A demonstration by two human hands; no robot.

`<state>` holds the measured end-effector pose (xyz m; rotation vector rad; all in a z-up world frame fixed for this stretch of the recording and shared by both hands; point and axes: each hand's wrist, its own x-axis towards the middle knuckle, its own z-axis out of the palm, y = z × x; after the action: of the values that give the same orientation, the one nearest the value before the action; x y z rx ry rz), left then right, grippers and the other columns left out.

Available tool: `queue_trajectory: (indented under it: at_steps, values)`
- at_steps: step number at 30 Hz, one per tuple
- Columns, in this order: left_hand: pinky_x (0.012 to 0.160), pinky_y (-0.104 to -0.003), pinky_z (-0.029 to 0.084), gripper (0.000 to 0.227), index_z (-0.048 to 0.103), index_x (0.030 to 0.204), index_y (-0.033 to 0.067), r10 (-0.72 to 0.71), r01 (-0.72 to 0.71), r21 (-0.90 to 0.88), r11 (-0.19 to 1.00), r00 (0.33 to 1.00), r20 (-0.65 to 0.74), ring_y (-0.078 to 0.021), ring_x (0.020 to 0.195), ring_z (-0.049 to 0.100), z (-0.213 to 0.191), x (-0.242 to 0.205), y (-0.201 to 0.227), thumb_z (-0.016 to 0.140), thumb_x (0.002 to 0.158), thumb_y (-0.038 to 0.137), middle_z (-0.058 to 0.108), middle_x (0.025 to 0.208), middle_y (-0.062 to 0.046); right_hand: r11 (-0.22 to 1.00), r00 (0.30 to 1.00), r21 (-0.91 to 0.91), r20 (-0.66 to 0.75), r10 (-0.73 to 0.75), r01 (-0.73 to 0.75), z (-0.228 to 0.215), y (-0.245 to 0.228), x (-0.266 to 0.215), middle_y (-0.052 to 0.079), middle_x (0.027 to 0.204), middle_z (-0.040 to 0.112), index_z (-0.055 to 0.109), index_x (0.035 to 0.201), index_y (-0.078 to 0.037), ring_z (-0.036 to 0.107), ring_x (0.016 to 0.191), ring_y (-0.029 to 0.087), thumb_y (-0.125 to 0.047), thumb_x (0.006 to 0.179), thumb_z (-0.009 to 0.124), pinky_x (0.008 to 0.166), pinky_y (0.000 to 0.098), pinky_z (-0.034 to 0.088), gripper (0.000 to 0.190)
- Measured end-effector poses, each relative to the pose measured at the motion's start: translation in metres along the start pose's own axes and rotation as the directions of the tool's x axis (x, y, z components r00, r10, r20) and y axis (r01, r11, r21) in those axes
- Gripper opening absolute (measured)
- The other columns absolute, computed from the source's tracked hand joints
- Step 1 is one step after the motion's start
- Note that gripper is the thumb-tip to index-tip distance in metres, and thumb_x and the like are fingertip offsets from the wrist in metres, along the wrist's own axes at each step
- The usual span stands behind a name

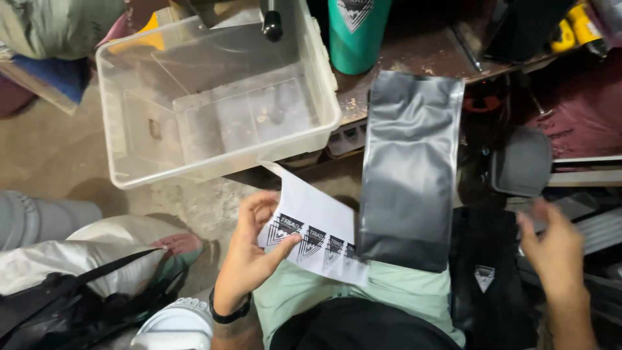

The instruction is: The person peels triangular stickers from a sheet and applies them to the front of a black pouch. They smooth the sticker down with their fingers and repeat the process for multiple pouches.

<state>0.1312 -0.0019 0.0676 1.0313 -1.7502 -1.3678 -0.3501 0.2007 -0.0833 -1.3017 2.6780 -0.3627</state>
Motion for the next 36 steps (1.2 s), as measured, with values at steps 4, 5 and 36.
queue_trajectory:
  at_steps: [4,5,36]
  values:
    - [0.074,-0.024,0.05,0.042,0.059,0.111,0.0036,0.056,-0.056,0.044,0.997,0.998,0.009,-0.0121,0.079,0.054,-0.005,-0.006,0.011,0.082,0.076,0.0,0.062,0.104,-0.005,0.753,0.941,0.567,-0.155,-0.302,0.335,-0.105,-0.204,-0.032,0.011,0.121,0.07,0.069,0.12,-0.003,0.068,0.104,0.024,0.007,0.079,0.069,0.095,0.0332,0.053,0.042]
    - [0.074,-0.024,0.05,0.042,0.059,0.111,0.0036,0.071,-0.071,0.046,0.996,0.997,0.005,-0.0121,0.079,0.054,-0.006,-0.001,0.022,0.082,0.076,0.0,0.062,0.104,-0.005,0.749,0.937,0.565,-0.17,-0.305,0.347,-0.109,-0.229,-0.032,0.011,0.121,0.07,0.069,0.12,-0.003,0.068,0.104,0.024,0.007,0.079,0.069,0.095,0.0332,0.053,0.042]
    - [0.077,-0.025,0.056,0.018,0.07,0.095,-0.0025,0.066,-0.062,0.031,0.998,0.987,-0.146,-0.0171,0.085,0.067,-0.016,-0.026,0.003,0.076,0.079,0.001,0.069,0.104,-0.009,0.226,0.795,0.963,0.252,-0.551,-0.148,0.008,-0.314,-0.075,0.011,0.09,0.078,0.07,0.107,0.005,0.07,0.071,0.016,-0.002,0.083,0.077,0.063,0.027,0.059,0.026]
